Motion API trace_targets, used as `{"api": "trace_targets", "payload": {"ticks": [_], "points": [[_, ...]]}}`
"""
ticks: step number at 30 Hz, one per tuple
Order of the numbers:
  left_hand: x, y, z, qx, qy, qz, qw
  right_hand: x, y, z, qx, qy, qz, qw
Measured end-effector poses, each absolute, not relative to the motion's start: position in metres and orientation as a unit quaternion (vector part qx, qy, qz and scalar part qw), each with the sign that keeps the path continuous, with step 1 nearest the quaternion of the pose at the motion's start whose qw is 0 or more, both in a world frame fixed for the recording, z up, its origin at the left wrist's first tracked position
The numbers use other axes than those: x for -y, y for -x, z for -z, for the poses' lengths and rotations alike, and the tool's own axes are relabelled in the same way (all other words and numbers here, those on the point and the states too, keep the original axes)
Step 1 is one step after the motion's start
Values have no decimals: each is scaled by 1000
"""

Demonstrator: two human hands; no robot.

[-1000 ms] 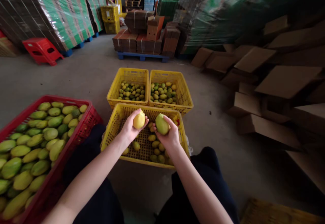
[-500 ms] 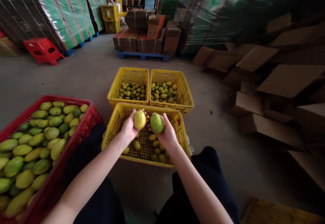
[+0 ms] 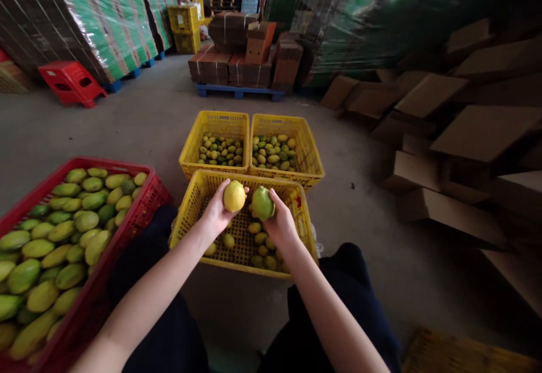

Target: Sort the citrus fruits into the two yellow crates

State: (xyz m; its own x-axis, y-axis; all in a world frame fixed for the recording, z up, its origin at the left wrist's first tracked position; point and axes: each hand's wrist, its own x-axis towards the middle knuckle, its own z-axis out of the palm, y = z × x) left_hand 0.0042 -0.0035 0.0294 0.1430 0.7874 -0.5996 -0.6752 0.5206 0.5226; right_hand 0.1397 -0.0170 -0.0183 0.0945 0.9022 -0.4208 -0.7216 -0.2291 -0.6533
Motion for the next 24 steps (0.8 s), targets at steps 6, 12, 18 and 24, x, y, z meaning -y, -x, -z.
{"api": "trace_targets", "payload": {"ticks": [6,12,18,24], "points": [[1,-2,-27,-412,-45,-485,770,19,-137,20,101,401,-701,582],[2,0,-30,-395,-10,-508,765,25,-141,2,115,356,-736,564],[3,-1,-32,-376,-11,-494,784,24,-145,-2,111,357,-747,550],[1,-4,-29,-399,-10,-453,797,22,-145,1,89,382,-763,514]]}}
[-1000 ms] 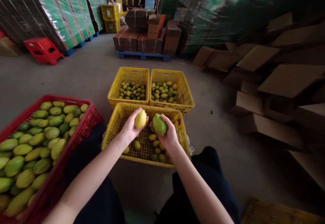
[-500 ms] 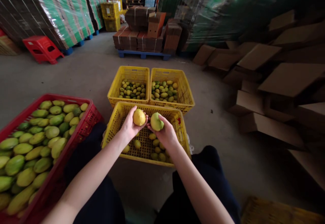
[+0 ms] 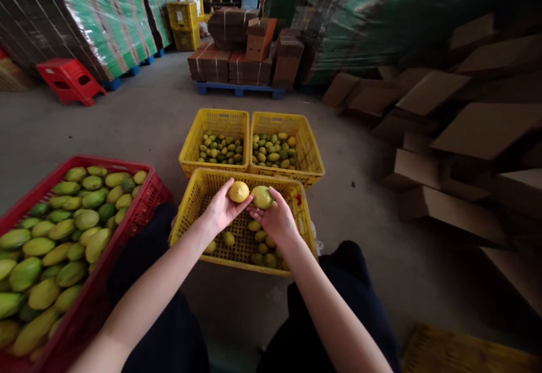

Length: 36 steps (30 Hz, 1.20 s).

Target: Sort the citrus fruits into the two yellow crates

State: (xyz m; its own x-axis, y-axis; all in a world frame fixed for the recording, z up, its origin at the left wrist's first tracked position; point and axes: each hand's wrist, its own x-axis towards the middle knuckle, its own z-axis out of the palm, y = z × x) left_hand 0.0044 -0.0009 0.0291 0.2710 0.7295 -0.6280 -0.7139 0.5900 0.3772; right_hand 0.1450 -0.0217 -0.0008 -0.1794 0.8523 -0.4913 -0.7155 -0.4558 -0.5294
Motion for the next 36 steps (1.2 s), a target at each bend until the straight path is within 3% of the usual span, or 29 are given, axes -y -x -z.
{"api": "trace_targets", "payload": {"ticks": [11,13,17,26,32,36], "points": [[3,-6,-22,-420,-73,-486,763,22,-146,3,132,389,-758,507],[7,-6,-26,-422,-157,-547,706,24,-146,-1,193,395,-701,561],[20,-2,-47,-410,-310,-636,576,31,-151,-13,385,439,-462,668],[32,7,-54,-387,-491,-580,522,45,-161,-15,623,479,-114,607],[32,5,-50,-405,-464,-594,518,47,-161,-19,655,453,-55,603],[31,7,-49,-398,-456,-600,523,47,-161,-20,637,455,-111,612]]}}
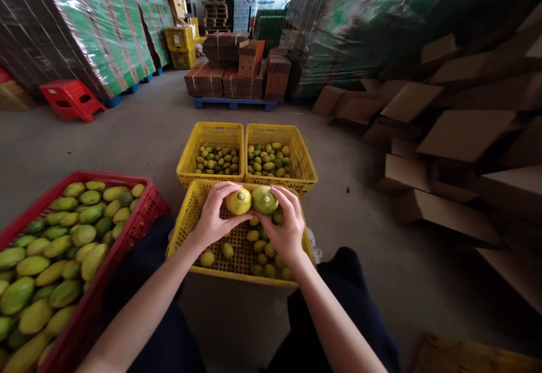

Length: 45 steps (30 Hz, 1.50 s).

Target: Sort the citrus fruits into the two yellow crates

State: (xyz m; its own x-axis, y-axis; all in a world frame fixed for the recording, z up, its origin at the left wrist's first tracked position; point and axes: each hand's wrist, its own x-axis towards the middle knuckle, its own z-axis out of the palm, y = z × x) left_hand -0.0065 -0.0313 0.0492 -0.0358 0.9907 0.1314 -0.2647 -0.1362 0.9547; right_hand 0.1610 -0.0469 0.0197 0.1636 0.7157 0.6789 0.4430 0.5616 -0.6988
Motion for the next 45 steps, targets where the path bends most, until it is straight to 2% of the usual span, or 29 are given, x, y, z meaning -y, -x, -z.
{"api": "trace_targets", "payload": {"ticks": [2,7,9,15,22,29,35,45], "points": [[28,8,-47,-391,-455,-595,535,46,-162,-21,602,456,-198,625],[14,11,-36,-332,-390,-563,649,38,-165,-24,446,377,-541,605],[10,11,-33,-334,-335,-536,699,35,-164,-21,387,370,-598,597],[9,8,-29,-313,-253,-505,764,30,-160,-16,313,370,-626,611],[9,3,-28,-269,-98,-498,819,27,-154,-20,202,302,-693,623],[10,-4,-22,-259,-14,-528,809,24,-139,-7,115,333,-705,616],[8,-8,-20,-266,60,-538,798,22,-134,-2,158,353,-696,605],[7,-3,-25,-276,13,-557,783,23,-140,-2,171,323,-716,595]]}}
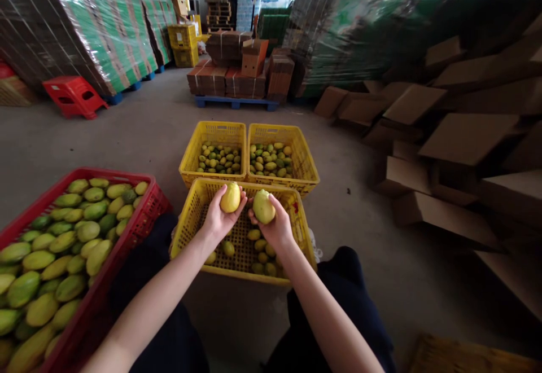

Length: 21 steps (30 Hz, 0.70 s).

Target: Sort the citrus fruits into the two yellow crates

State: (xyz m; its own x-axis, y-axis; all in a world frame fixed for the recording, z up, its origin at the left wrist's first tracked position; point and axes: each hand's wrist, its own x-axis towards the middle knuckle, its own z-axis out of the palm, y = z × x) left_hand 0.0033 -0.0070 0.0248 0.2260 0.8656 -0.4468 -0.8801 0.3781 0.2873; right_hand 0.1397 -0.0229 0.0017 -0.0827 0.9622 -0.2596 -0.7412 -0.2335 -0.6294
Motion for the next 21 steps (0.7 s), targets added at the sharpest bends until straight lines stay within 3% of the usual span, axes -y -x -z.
{"api": "trace_targets", "payload": {"ticks": [8,12,15,21], "points": [[11,-1,-13,-295,19,-536,791,22,-143,1,182,373,-671,614],[17,-9,-9,-282,29,-526,802,25,-138,7,327,484,-517,625],[21,-20,-7,-267,47,-553,788,31,-128,14,476,526,-396,583],[26,-29,-5,-276,-18,-579,767,45,-110,23,597,539,-308,509]]}}
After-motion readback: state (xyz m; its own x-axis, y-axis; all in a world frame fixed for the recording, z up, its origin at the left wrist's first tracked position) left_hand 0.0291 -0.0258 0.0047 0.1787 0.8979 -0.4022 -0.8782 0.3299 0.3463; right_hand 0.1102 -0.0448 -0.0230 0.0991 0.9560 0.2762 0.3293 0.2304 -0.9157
